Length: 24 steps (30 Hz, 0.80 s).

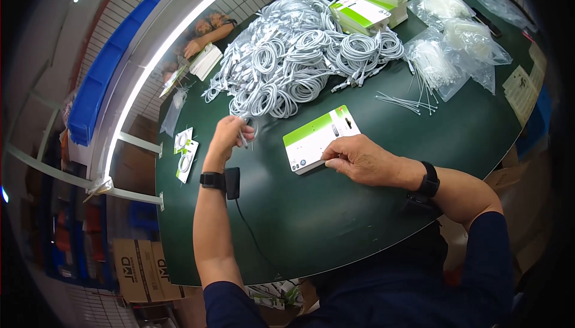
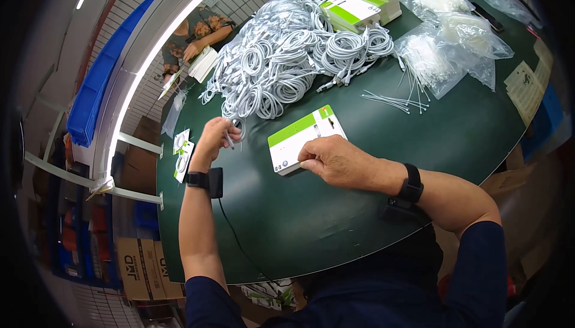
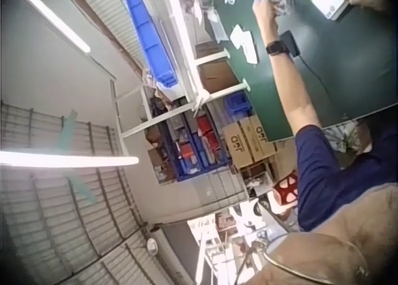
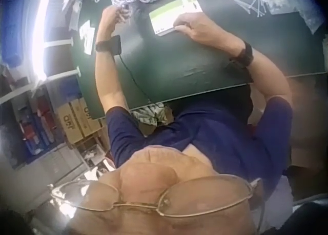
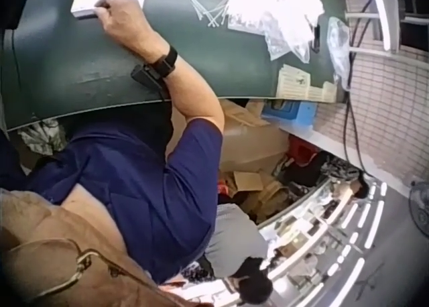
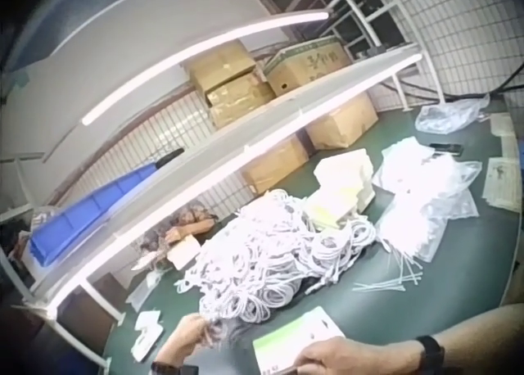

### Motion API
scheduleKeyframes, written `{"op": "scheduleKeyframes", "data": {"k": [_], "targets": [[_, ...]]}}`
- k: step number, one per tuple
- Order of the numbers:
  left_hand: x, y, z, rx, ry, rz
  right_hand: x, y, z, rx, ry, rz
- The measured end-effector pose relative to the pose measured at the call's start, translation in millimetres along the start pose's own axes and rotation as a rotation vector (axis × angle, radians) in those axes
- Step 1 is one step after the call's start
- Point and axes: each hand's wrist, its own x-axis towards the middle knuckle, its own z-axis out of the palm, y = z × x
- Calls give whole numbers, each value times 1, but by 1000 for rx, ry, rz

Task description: The person picks up a cardboard backing and a coiled cable, fits the cable onto the backing, and secures it by threading a plastic tie through the holes. After repeating this process for a second cable, the person places the finished products into a large cardboard bin.

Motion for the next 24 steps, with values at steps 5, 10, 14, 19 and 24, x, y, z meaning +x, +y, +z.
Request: {"op": "scheduleKeyframes", "data": {"k": [5,10,14,19,24], "targets": [[-28,-5,-20,-1048,-51,108,0,-2,1,36,-8,30],[-60,9,5,-1348,-109,197,3,-2,5,76,-48,104],[-86,32,39,-1334,-132,304,1,-4,5,142,-80,123],[-128,63,72,-1029,-43,453,3,-27,-3,393,-61,250],[-159,77,106,-176,236,772,4,-41,-13,445,10,283]]}}
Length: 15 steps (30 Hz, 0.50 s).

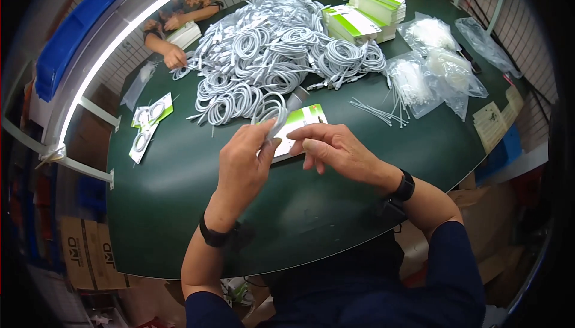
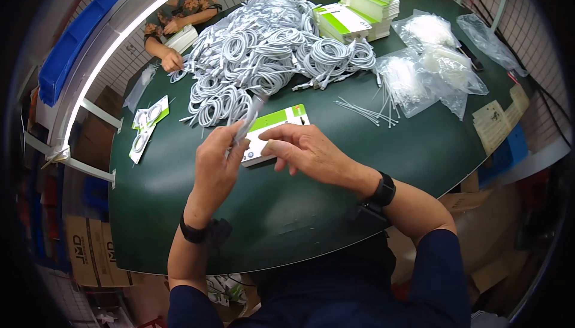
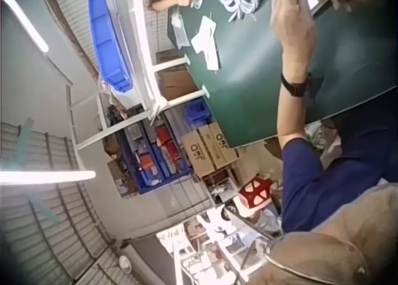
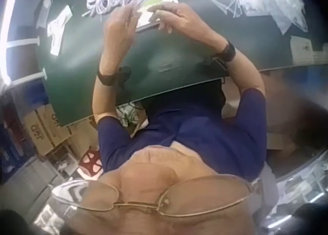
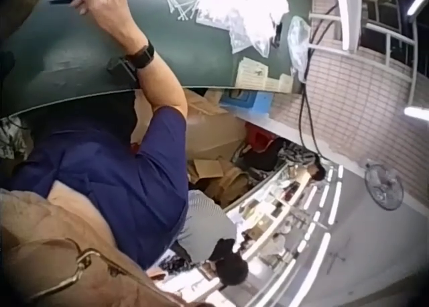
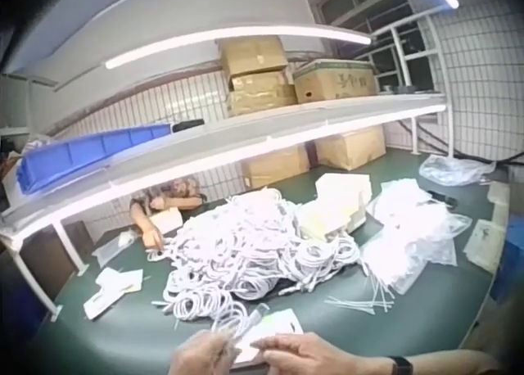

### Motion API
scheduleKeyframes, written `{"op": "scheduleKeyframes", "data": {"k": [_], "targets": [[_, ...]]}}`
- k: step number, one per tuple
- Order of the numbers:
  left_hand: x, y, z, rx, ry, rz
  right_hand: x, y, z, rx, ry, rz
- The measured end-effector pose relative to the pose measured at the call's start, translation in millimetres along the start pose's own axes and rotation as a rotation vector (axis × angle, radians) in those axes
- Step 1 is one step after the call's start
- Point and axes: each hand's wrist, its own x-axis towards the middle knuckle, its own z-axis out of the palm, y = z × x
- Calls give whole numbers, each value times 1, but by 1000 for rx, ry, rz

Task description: The person picks up a cardboard backing and a coiled cable, fits the cable onto the backing, and secures it by threading a plastic tie through the holes. After repeating this process for a second cable, the person places the finished products into a large cardboard bin.

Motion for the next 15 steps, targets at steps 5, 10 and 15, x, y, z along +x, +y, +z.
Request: {"op": "scheduleKeyframes", "data": {"k": [5,10,15], "targets": [[-7,3,24,614,106,461,1,2,-8,-19,-72,16],[-13,4,35,561,80,507,5,18,-10,106,-7,66],[-13,-1,41,511,50,509,9,20,-14,265,127,99]]}}
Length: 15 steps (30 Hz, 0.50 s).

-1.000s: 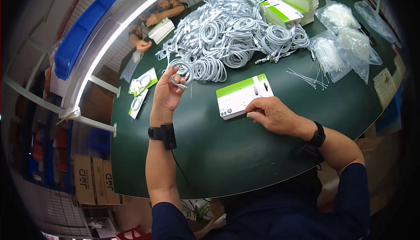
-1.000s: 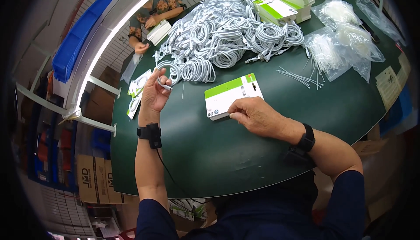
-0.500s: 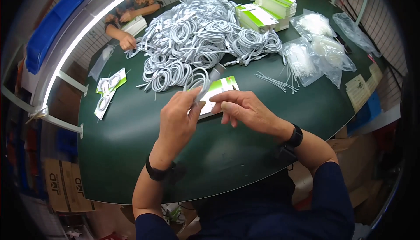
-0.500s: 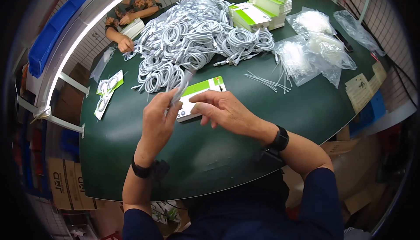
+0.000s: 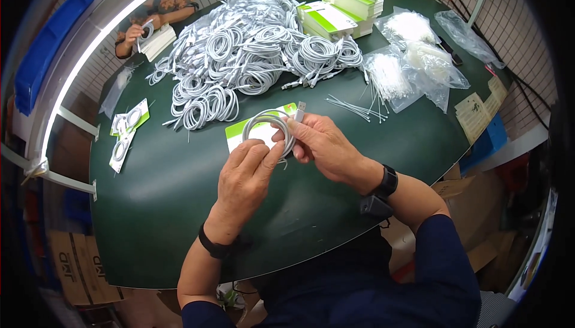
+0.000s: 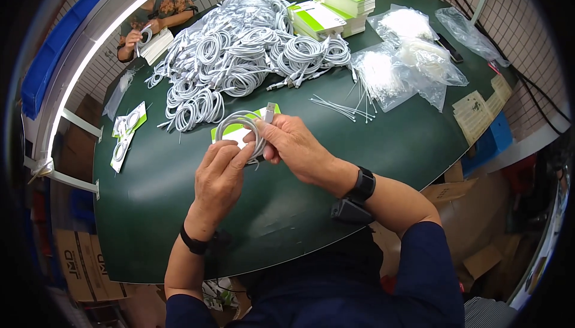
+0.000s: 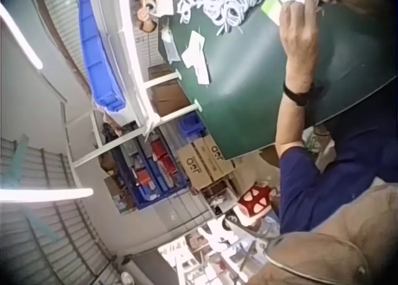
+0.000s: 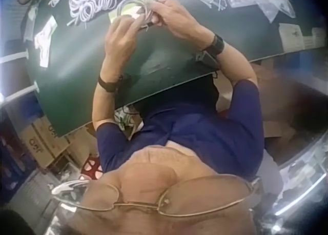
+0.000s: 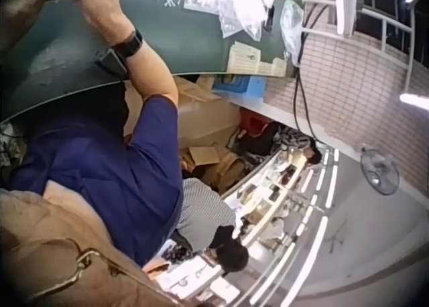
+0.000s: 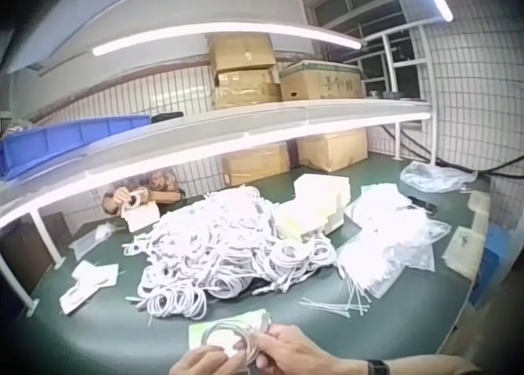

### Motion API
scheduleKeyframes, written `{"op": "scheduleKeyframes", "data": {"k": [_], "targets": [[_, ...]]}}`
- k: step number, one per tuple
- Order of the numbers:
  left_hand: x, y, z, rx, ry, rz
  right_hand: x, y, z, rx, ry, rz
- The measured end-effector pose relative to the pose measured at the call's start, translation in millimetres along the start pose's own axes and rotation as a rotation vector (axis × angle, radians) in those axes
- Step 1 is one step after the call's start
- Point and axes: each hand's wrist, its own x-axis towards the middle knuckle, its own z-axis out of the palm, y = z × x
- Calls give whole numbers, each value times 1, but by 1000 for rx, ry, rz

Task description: The person picks up a cardboard backing and a coiled cable, fits the cable onto the backing, and secures it by threading a plastic tie through the holes. After repeating this process for a second cable, the person places the finished products into a large cardboard bin.

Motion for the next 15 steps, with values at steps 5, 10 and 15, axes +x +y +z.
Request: {"op": "scheduleKeyframes", "data": {"k": [5,10,15], "targets": [[-2,-8,4,-38,4,-11,0,-1,-8,378,-187,69],[12,0,-12,40,62,34,-1,-4,-2,467,-96,75],[-18,25,-13,-472,112,-375,-1,-8,-2,358,27,-54]]}}
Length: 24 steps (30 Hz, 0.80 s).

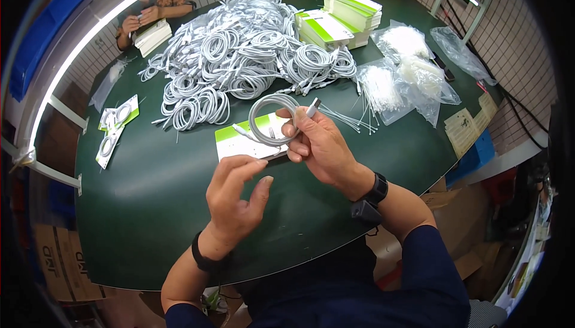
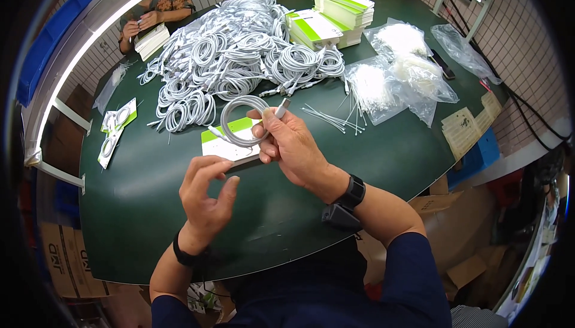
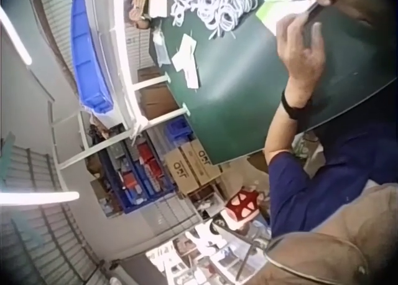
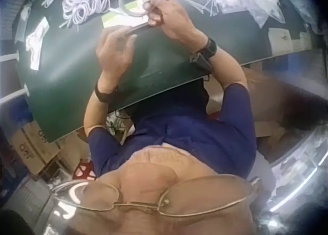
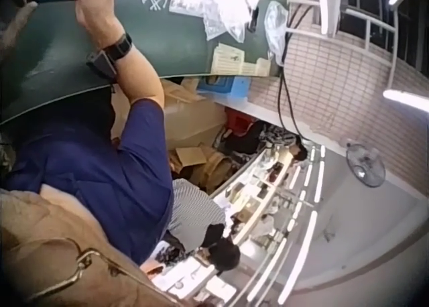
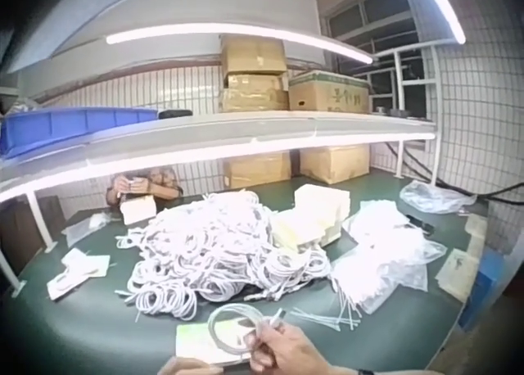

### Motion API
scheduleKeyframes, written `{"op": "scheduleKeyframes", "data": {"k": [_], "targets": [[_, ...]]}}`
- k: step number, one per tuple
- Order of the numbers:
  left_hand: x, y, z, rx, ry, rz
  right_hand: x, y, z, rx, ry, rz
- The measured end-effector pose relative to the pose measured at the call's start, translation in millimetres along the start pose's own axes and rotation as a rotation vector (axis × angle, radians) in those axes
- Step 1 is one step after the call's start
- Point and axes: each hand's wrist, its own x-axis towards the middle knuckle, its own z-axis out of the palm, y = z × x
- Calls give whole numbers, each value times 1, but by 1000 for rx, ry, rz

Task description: The person picks up a cardboard backing and a coiled cable, fits the cable onto the backing, and secures it by threading a plastic tie through the holes. After repeating this process for a second cable, the person places the finished products into a large cardboard bin.

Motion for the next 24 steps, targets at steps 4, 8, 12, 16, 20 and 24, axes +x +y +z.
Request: {"op": "scheduleKeyframes", "data": {"k": [4,8,12,16,20,24], "targets": [[8,-2,4,-1071,-103,-879,-4,9,6,11,-83,-34],[20,6,13,-1243,158,-850,-9,19,10,-77,-137,22],[-9,-38,15,-1565,234,-628,-11,30,10,-187,-157,157],[-13,-34,12,-1616,282,-593,-11,34,9,-195,-174,228],[16,8,20,-1276,452,-1006,-8,30,6,-73,-127,239],[1,-15,22,-1369,449,-921,-7,37,11,-67,-119,233]]}}
